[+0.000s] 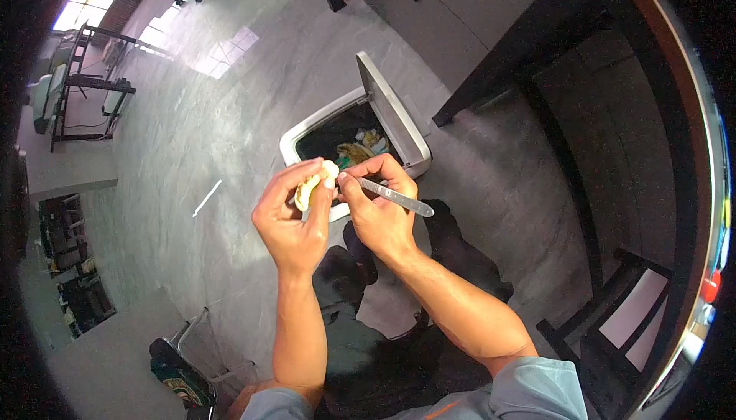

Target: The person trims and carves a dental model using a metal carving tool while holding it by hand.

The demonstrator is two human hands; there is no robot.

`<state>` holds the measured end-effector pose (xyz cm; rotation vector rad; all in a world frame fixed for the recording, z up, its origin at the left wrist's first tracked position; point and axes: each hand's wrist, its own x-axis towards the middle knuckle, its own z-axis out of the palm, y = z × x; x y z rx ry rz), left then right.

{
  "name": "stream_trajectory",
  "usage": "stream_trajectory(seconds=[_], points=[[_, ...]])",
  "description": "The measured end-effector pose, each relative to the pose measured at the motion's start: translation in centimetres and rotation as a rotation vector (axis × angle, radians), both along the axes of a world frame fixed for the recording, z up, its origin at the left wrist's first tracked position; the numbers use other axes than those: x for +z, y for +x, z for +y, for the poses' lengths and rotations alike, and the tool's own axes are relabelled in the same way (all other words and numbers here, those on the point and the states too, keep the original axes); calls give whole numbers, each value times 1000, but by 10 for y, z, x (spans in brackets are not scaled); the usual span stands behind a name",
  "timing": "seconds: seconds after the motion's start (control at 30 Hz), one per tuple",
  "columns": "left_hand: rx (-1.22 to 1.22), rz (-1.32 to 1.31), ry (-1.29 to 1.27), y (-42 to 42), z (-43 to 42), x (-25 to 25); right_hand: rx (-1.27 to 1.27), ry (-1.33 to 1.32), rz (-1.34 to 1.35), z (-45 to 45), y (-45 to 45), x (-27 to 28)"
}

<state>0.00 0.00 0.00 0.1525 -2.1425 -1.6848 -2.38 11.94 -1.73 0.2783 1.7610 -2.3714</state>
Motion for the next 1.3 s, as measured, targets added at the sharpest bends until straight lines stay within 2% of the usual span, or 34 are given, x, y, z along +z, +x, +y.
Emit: stream_trajectory(seconds=[0.1,0.17,0.2,0.3,0.43,0.6,0.7,0.83,0.93,1.13,1.3], points=[[61,-13,95,-2,5,2,-75,86,149,2,3,8],[142,23,148,-7,5,-11,-144,123,346,-2,-10,7],[137,53,204,-9,3,-16,-162,65,361,-5,-15,18],[188,67,327,-14,8,-7,-125,106,508,-9,-32,34],[230,65,348,-16,9,6,-118,59,457,-14,-37,48],[222,27,316,-8,8,4,-101,15,367,-5,-14,33],[220,-2,453,-5,12,0,-115,-30,331,-8,-7,23],[236,-43,511,-3,16,-1,-99,-45,324,-8,-5,21],[210,-33,476,0,16,-4,-114,-85,328,-7,-6,20],[173,4,508,4,16,3,-47,-4,406,-1,-3,16],[147,-8,629,10,14,4,-43,29,462,-1,1,21]])
